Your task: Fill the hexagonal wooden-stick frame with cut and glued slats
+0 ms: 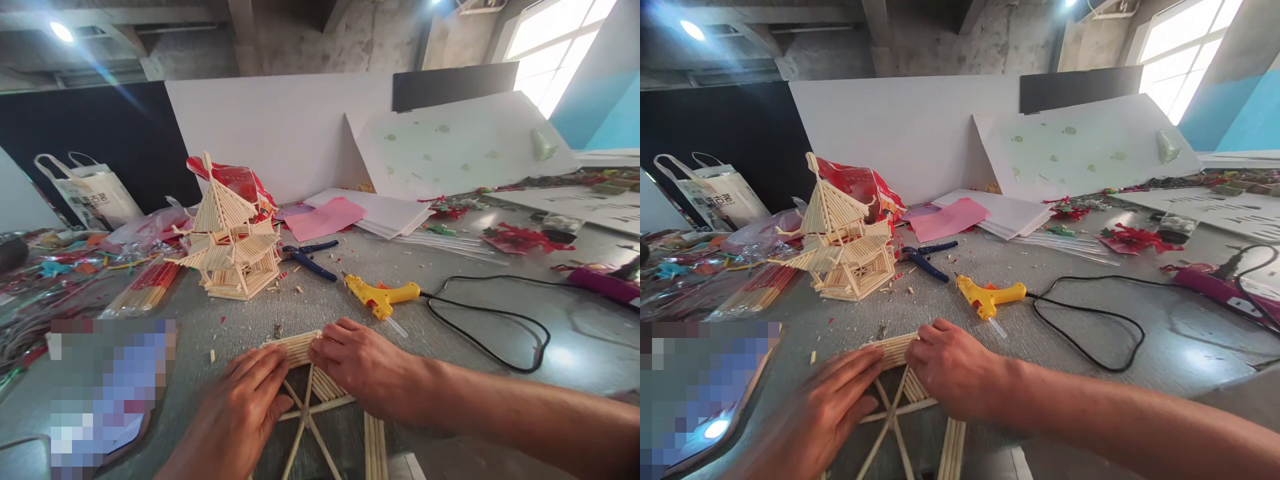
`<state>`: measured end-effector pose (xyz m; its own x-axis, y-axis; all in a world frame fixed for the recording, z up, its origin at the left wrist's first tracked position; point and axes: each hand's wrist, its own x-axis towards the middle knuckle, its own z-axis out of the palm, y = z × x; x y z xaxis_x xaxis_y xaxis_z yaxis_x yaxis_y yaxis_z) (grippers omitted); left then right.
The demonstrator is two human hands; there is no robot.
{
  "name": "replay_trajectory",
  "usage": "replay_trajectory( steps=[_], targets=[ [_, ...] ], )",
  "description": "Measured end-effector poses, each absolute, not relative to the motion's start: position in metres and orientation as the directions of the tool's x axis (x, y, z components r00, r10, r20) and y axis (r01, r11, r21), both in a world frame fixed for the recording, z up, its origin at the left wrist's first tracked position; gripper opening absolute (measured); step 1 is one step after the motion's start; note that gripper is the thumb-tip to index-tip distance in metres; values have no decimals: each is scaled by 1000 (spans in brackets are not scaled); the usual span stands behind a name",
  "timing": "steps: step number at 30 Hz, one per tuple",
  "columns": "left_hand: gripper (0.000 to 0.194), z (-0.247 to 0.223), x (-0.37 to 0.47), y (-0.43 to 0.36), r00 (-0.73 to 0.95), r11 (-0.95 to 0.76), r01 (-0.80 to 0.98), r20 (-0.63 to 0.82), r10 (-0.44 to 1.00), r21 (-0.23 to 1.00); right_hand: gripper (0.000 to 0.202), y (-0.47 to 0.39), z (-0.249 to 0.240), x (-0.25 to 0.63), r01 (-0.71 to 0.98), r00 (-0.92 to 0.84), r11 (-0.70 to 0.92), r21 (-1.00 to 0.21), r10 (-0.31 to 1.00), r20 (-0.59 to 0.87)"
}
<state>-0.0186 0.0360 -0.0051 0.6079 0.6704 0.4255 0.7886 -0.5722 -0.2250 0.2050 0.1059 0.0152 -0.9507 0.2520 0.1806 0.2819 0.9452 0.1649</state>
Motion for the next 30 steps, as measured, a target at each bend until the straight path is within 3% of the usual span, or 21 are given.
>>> replay_trajectory(
  steps=[5, 13, 23, 30],
  targets=[
    [31, 1, -16, 36, 602, -577, 790, 438, 667, -207, 21, 105, 17, 204, 303, -941, 946, 115, 278, 192],
    [35, 2, -32, 30, 560, -565, 811, 482, 674, -153, 33, 113, 17, 213, 334, -862, 931, -150, 365, 352],
    [35, -2, -55, 6, 507, -521, 840, 555, 660, -147, 25, 110, 17, 209, 323, -889, 944, -71, 328, 318],
    [33, -5, -62, -10, 349, -448, 894, 641, 684, -8, 31, 115, 30, 221, 404, -680, 909, -99, 371, 633]
  ],
)
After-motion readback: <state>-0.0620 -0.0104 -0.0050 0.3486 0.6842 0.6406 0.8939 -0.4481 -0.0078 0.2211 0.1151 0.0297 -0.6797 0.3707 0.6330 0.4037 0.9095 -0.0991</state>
